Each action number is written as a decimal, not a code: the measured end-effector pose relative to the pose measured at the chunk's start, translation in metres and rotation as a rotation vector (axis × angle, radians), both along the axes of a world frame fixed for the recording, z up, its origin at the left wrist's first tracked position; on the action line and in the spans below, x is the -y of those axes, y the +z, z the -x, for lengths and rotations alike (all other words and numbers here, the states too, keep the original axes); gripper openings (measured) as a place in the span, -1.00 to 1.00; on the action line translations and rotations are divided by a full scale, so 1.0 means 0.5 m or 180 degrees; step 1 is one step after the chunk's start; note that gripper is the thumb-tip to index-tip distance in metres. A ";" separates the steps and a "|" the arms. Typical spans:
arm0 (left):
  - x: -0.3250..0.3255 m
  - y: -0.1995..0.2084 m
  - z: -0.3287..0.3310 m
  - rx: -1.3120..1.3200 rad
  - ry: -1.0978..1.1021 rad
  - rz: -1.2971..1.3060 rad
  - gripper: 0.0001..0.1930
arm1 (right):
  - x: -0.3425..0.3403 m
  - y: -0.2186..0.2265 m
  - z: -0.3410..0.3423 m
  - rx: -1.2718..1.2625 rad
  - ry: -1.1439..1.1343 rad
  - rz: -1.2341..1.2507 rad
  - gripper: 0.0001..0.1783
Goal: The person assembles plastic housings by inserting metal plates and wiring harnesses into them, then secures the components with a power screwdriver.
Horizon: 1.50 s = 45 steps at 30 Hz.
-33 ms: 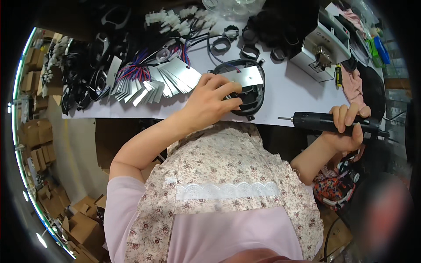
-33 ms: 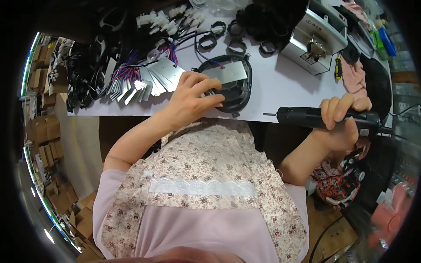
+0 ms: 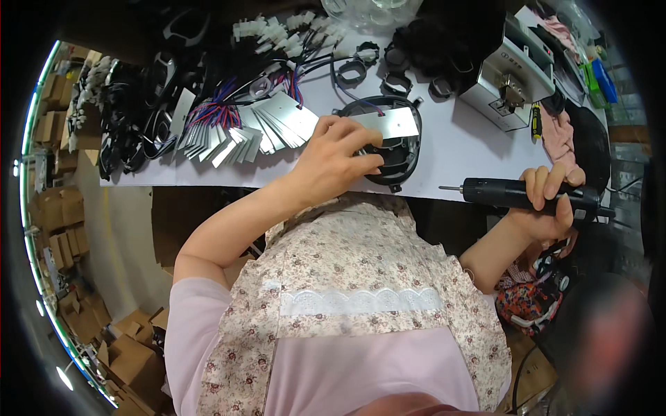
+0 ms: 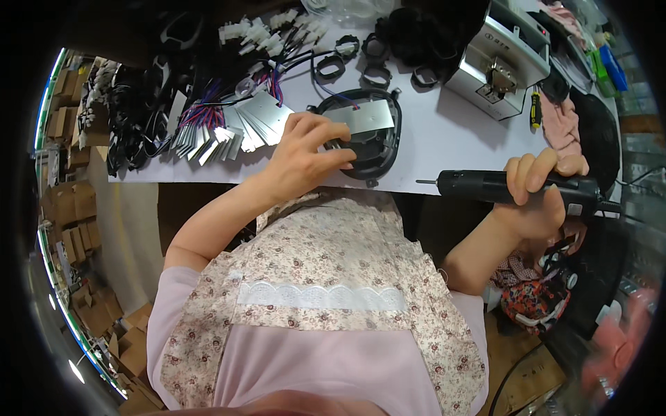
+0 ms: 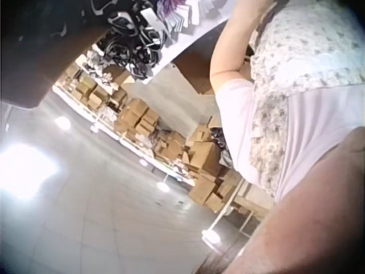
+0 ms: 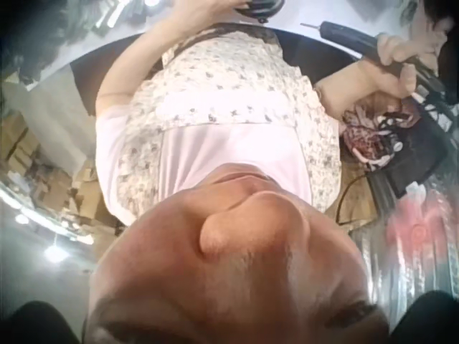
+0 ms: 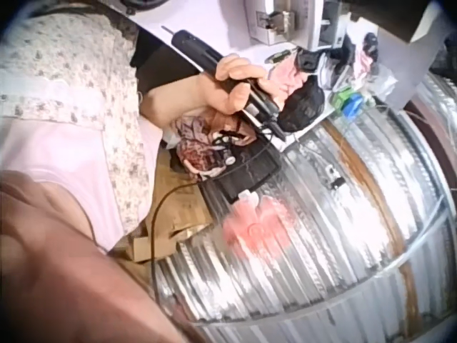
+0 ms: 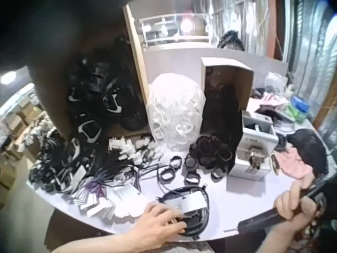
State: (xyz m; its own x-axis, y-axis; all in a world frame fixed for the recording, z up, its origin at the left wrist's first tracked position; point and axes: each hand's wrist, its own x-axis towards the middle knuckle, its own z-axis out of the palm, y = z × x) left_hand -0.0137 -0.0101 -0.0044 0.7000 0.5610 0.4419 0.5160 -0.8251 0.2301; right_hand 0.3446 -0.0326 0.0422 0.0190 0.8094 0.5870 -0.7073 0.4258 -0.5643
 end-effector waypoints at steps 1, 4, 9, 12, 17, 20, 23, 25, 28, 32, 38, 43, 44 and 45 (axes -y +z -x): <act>-0.003 0.001 0.003 0.0284 0.0128 0.0395 -0.74 | 0.002 -0.002 0.003 0.0055 -0.0023 0.0015 -0.64; -0.051 0.011 0.025 0.1429 0.0332 0.1544 -0.82 | 0.000 -0.003 0.003 -0.0067 0.0067 0.0022 -0.66; -0.174 0.122 0.141 0.4828 -0.0559 0.3986 -0.68 | 0.002 -0.006 0.006 -0.0202 -0.0034 0.0049 -0.68; -0.167 0.248 0.186 0.5055 -0.1224 0.3058 -0.51 | 0.000 -0.021 0.024 -0.0206 -0.0070 0.0196 -0.69; -0.058 0.337 0.397 0.5436 -0.2575 0.2542 -0.42 | -0.035 -0.008 0.117 0.0359 0.0062 0.1236 -0.56; 0.053 0.302 0.507 0.5023 -0.2257 0.2225 -0.42 | -0.079 0.047 0.219 0.1725 0.0265 0.1347 -0.45; 0.199 0.257 0.608 0.5466 -0.1617 0.1801 -0.42 | -0.125 0.077 0.317 0.2570 0.0810 0.1420 -0.37; 0.300 0.217 0.674 0.5593 -0.1186 0.1567 -0.44 | -0.152 0.090 0.381 0.2886 0.0854 0.1187 -0.36; 0.394 0.168 0.684 0.6468 0.2692 -0.0731 -0.47 | -0.191 0.118 0.492 0.3244 0.0879 0.0941 -0.35; 0.648 -0.087 0.860 0.6225 0.3142 0.0643 -0.52 | -0.258 0.134 0.641 0.3355 0.1269 0.0706 -0.41; 0.544 -0.425 0.751 0.4340 0.5257 0.3412 -0.65 | -0.354 0.077 0.871 0.4594 0.0516 -0.0710 -0.34; 0.484 -0.703 0.668 0.1755 0.5520 0.2793 -0.61 | -0.347 0.081 1.024 0.6251 0.0026 -0.2154 -0.55; 0.446 -0.702 0.650 0.1053 0.5582 0.2745 -0.62 | -0.349 0.075 1.033 0.6371 -0.0125 -0.2350 -0.58; 0.439 -0.721 0.640 0.0995 0.5538 0.2877 -0.62 | -0.345 0.074 1.045 0.6356 -0.0093 -0.2389 -0.58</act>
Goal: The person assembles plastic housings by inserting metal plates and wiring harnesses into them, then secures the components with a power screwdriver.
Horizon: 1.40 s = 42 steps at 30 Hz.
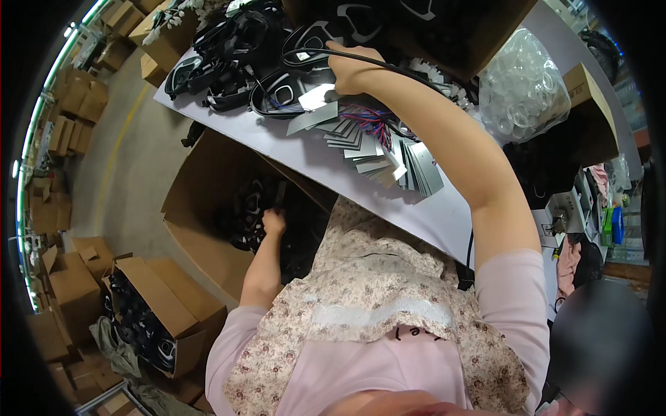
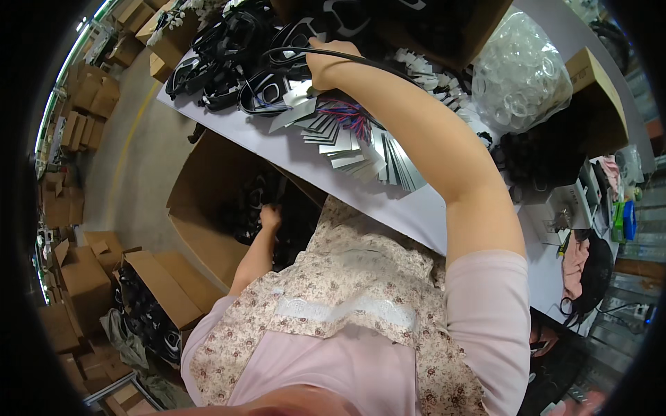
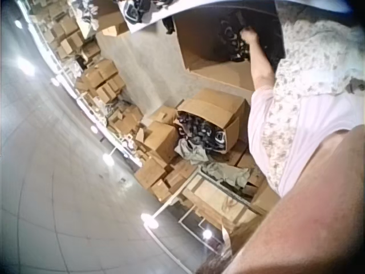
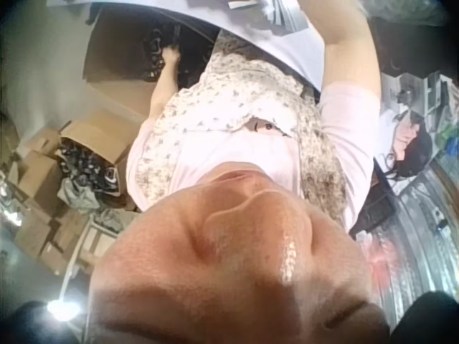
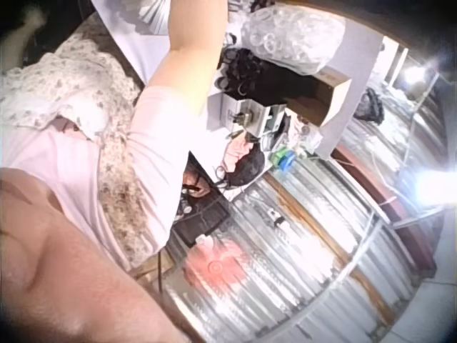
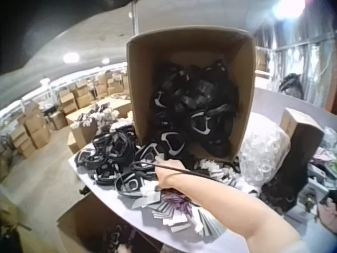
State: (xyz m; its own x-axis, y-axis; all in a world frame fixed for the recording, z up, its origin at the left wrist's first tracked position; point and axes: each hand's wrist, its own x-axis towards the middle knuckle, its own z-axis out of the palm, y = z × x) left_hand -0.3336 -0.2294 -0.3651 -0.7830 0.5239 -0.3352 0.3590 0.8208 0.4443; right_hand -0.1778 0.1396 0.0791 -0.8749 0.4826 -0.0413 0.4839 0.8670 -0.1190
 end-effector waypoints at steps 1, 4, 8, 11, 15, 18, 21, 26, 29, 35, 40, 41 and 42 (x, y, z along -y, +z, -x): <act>-0.005 -0.026 -0.015 0.0076 -0.0040 0.0083 -0.62 | 0.003 -0.003 0.012 0.0094 0.0067 -0.0258 -0.58; -0.051 0.003 -0.076 -0.0202 -0.0351 0.0163 -0.62 | -0.019 -0.008 0.004 -0.0019 0.0098 -0.0562 -0.60; -0.074 0.036 -0.063 -0.0518 -0.0066 -0.0476 -0.69 | -0.029 0.023 -0.031 -0.0440 0.0231 -0.0439 -0.61; -0.123 0.289 -0.095 -0.1547 0.0074 -0.2813 -0.76 | -0.067 0.028 -0.112 -0.0801 0.0294 -0.0059 -0.37; -0.174 0.658 -0.169 -0.2039 -0.0539 -0.3701 -0.70 | 0.015 0.116 -0.244 -0.1167 0.0206 0.0008 -0.39; -0.281 0.843 -0.261 -0.2292 -0.1687 -0.3818 -0.41 | 0.083 0.151 -0.366 -0.1356 0.0215 0.0205 -0.42; -0.395 0.929 -0.361 -0.2372 -0.2898 -0.3858 -0.18 | 0.158 0.183 -0.480 -0.1172 0.0137 0.0393 -0.41; -0.461 0.885 -0.557 -0.0845 -0.3783 -0.3534 -0.61 | 0.243 0.157 -0.692 -0.1067 -0.0634 0.0661 -0.33; -0.461 0.820 -0.629 0.2041 -0.3077 -0.2513 -0.57 | 0.301 0.121 -0.812 -0.1969 -0.1515 0.1400 -0.34; -0.478 0.667 -0.712 0.3807 -0.1468 -0.1644 -0.56 | 0.334 -0.014 -0.893 -0.1950 -0.2119 0.2066 -0.39; -0.450 0.709 -0.699 0.0153 -0.3493 -0.2474 -0.33 | 0.333 -0.144 -0.895 -0.1930 -0.2208 0.2148 -0.33; -0.466 0.737 -0.697 0.0148 -0.3522 -0.2465 -0.33 | 0.331 -0.144 -0.893 -0.1913 -0.2175 0.2355 -0.33; -0.489 0.769 -0.696 -0.0183 -0.3837 -0.2510 -0.39 | 0.329 -0.148 -0.895 -0.1845 -0.2072 0.2480 -0.34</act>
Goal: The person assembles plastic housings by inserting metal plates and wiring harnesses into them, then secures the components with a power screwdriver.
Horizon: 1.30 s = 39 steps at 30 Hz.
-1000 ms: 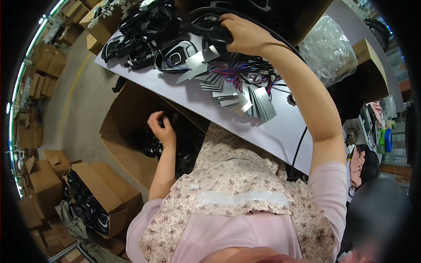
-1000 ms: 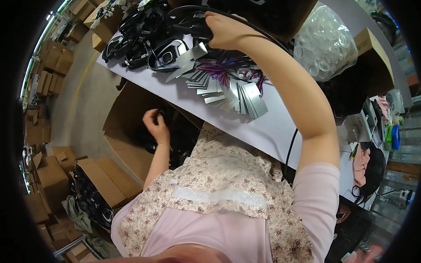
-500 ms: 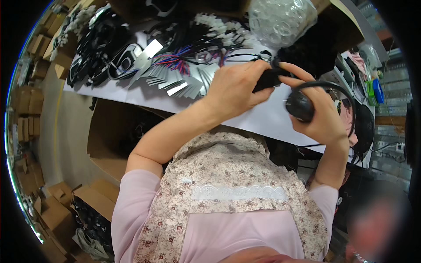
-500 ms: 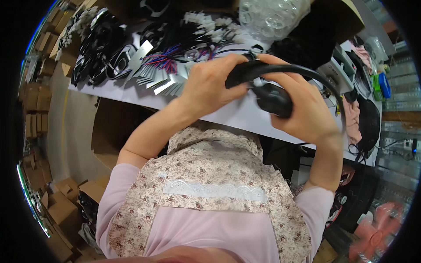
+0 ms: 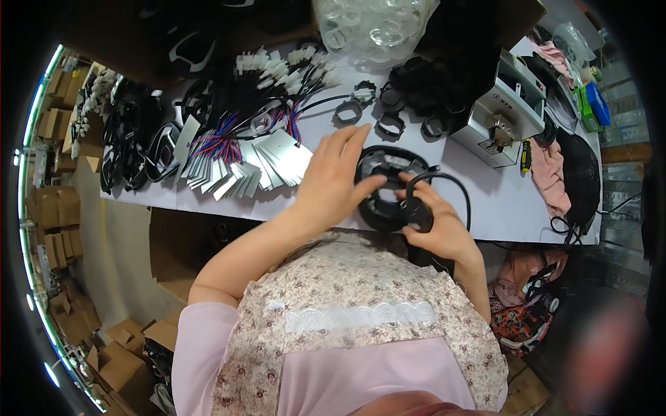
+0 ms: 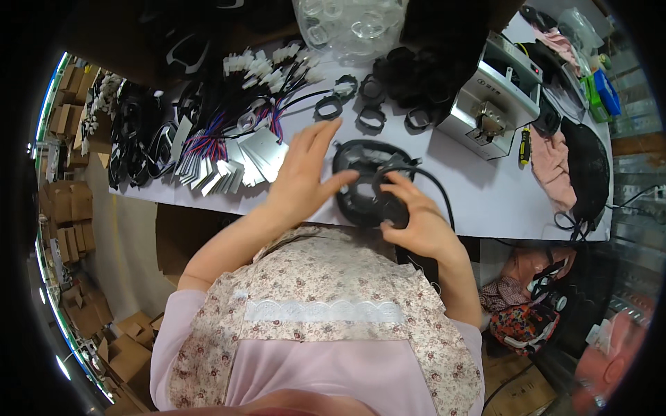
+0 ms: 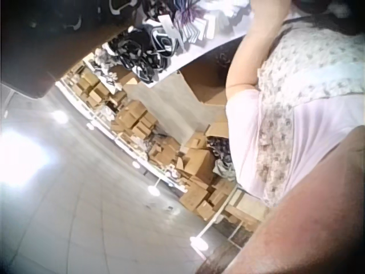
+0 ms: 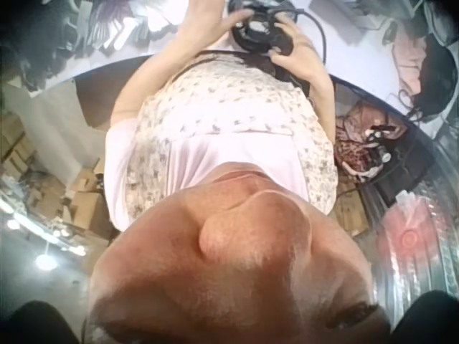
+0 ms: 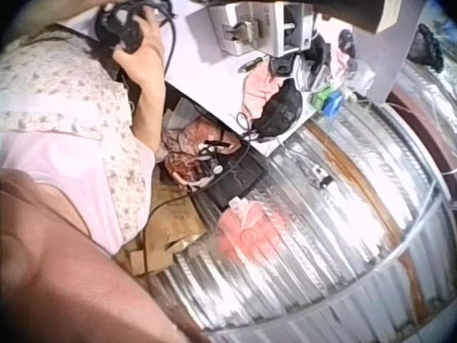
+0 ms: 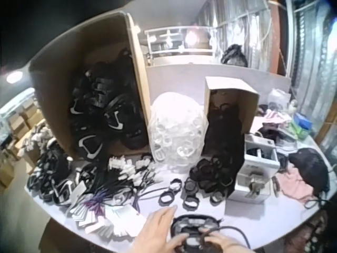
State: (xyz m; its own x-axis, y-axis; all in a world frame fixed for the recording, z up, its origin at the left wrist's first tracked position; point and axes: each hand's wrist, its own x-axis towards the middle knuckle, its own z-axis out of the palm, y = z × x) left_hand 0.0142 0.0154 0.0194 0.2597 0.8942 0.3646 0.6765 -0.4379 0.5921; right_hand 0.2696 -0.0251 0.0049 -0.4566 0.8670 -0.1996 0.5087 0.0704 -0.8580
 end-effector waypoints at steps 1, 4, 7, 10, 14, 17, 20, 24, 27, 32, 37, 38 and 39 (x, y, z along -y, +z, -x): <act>-0.025 0.023 -0.001 -0.0306 -0.0165 -0.0246 -0.45 | -0.002 -0.002 -0.001 -0.0010 0.0157 0.0085 -0.34; -0.194 0.047 -0.027 0.0065 0.0200 -0.0154 -0.74 | -0.015 0.007 0.007 -0.0398 0.0427 0.0111 -0.45; -0.365 0.020 -0.046 0.0212 0.0664 -0.0463 -0.70 | -0.020 0.022 0.018 -0.0317 0.0422 0.0105 -0.47; -0.460 -0.023 -0.063 -0.0118 0.0930 -0.0729 -0.68 | -0.008 0.056 0.019 -0.0228 0.0262 -0.0035 -0.47; -0.512 -0.073 -0.059 -0.0291 0.0870 -0.0373 -0.67 | -0.007 0.050 0.007 -0.0142 0.0106 -0.0262 -0.43; -0.489 -0.063 -0.055 -0.0020 0.0640 -0.0237 -0.68 | 0.000 0.041 0.004 -0.0054 0.0055 -0.0290 -0.34; -0.421 -0.024 -0.062 0.0303 0.0610 -0.0248 -0.68 | -0.005 0.035 0.010 0.0077 -0.0011 -0.0271 -0.24; -0.317 -0.001 -0.046 0.0698 0.0443 -0.0232 -0.60 | -0.022 0.037 0.023 0.0252 -0.0320 -0.0198 -0.16; -0.237 -0.003 -0.031 0.0997 0.0108 0.0702 -0.67 | -0.029 0.029 0.018 0.0150 -0.0483 -0.0325 -0.20; -0.109 0.029 -0.022 0.1352 0.0088 0.2102 -0.79 | -0.029 0.035 0.010 -0.0380 -0.0723 -0.0398 -0.31; -0.044 -0.011 -0.007 0.0494 -0.0190 0.1156 -0.80 | -0.009 0.019 0.009 -0.0428 -0.0897 -0.0361 -0.33; -0.037 -0.019 -0.004 0.0452 -0.0187 0.1144 -0.79 | -0.006 0.020 0.010 -0.0422 -0.0896 -0.0363 -0.35; -0.029 -0.017 -0.004 0.0450 -0.0203 0.1195 -0.79 | 0.002 0.023 0.013 -0.0414 -0.0919 -0.0316 -0.35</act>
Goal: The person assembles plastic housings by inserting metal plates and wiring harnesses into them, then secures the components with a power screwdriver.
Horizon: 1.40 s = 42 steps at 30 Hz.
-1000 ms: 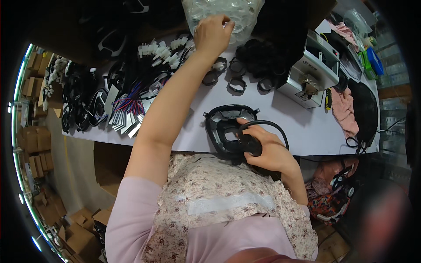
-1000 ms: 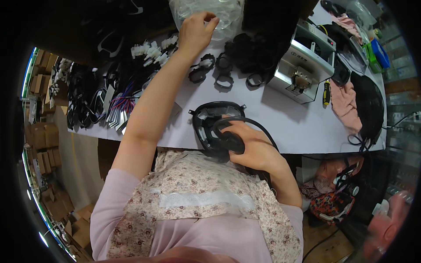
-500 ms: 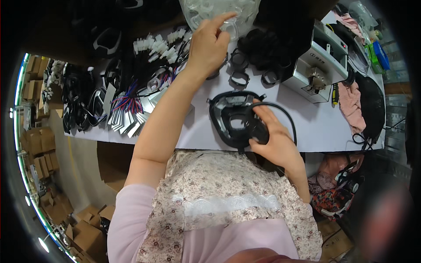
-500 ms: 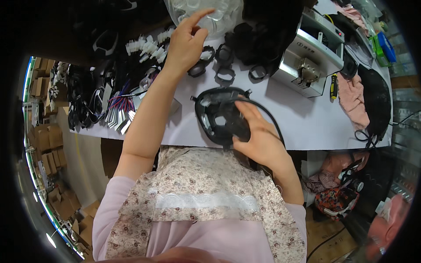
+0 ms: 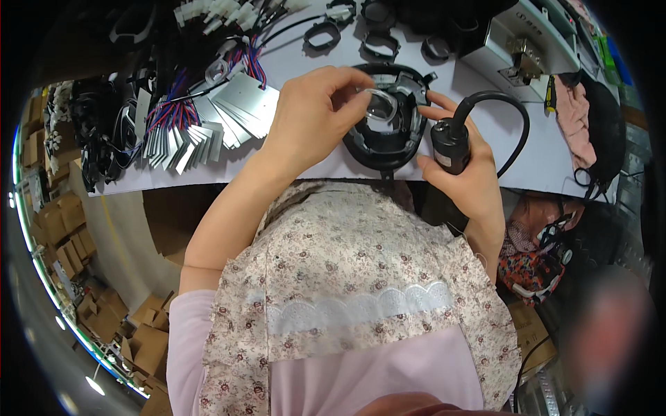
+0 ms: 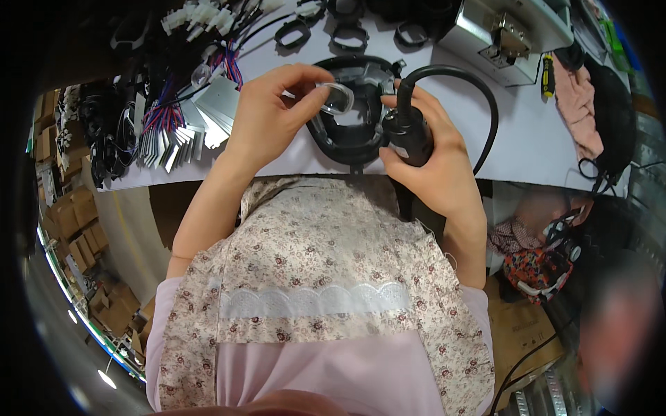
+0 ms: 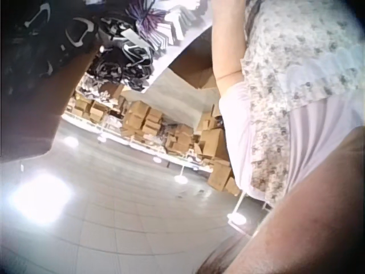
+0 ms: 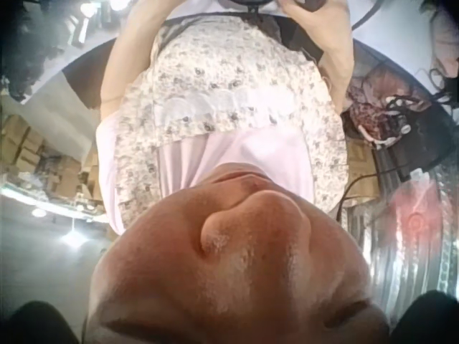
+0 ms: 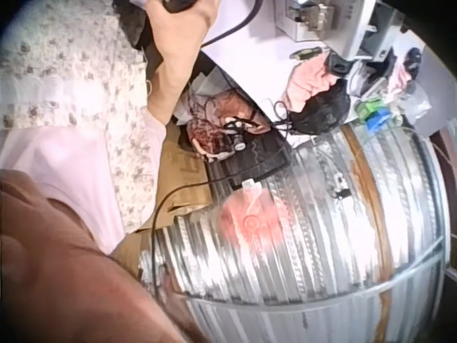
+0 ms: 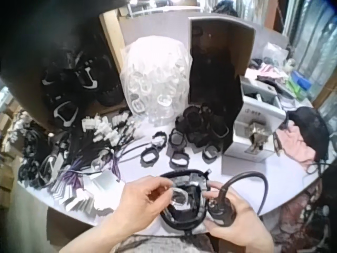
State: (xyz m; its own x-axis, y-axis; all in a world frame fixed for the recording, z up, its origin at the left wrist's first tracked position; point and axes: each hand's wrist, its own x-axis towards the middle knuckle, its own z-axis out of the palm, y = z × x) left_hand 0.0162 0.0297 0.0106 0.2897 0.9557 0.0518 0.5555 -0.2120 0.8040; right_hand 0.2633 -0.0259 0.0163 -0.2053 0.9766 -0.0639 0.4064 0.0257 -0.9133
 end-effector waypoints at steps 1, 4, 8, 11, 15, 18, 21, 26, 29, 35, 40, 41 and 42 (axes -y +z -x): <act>0.002 0.010 -0.002 0.0006 0.0040 0.0125 -0.79 | 0.003 0.003 0.002 -0.0072 -0.0057 0.0095 -0.35; 0.009 0.004 -0.008 -0.0063 0.0011 -0.0116 -0.80 | 0.016 -0.004 0.005 -0.0245 -0.0183 0.0269 -0.37; 0.010 0.002 -0.015 -0.0454 -0.0240 -0.0153 -0.83 | 0.022 -0.021 0.004 -0.0269 -0.0172 0.0249 -0.36; 0.012 -0.013 -0.024 -0.0767 -0.0306 -0.0566 -0.85 | 0.026 -0.024 0.008 -0.0282 -0.0203 0.0318 -0.36; 0.015 -0.020 -0.038 -0.1247 -0.0236 -0.1189 -0.88 | 0.026 -0.039 0.004 -0.0272 -0.0124 0.0084 -0.36; 0.017 -0.026 -0.039 -0.1243 -0.0231 -0.1217 -0.86 | 0.023 -0.040 0.004 -0.0235 -0.0129 0.0113 -0.36; 0.017 -0.028 -0.037 -0.1237 -0.0274 -0.1177 -0.82 | 0.018 -0.036 0.008 -0.0425 -0.0136 0.0248 -0.36; 0.015 -0.024 -0.035 -0.1168 -0.0245 -0.1085 -0.79 | 0.020 -0.031 0.010 -0.0439 -0.0131 0.0320 -0.36; 0.009 -0.013 -0.031 -0.0996 -0.0247 -0.0777 -0.78 | 0.027 -0.031 0.012 -0.0435 -0.0202 0.0266 -0.35; -0.087 -0.017 0.036 -0.1035 0.0327 -0.1401 -0.79 | 0.046 -0.011 0.000 -0.0626 -0.0463 0.0446 -0.35; -0.114 -0.059 0.053 -0.1727 0.0528 -0.1375 -0.81 | 0.044 -0.014 0.004 -0.0715 -0.0294 0.0684 -0.33; -0.115 -0.063 0.055 -0.1649 0.0488 -0.1235 -0.81 | 0.046 -0.019 0.007 -0.0729 -0.0371 0.0758 -0.33; -0.116 -0.062 0.062 -0.1640 0.0464 -0.1214 -0.81 | 0.044 -0.019 0.008 -0.0724 -0.0393 0.0781 -0.33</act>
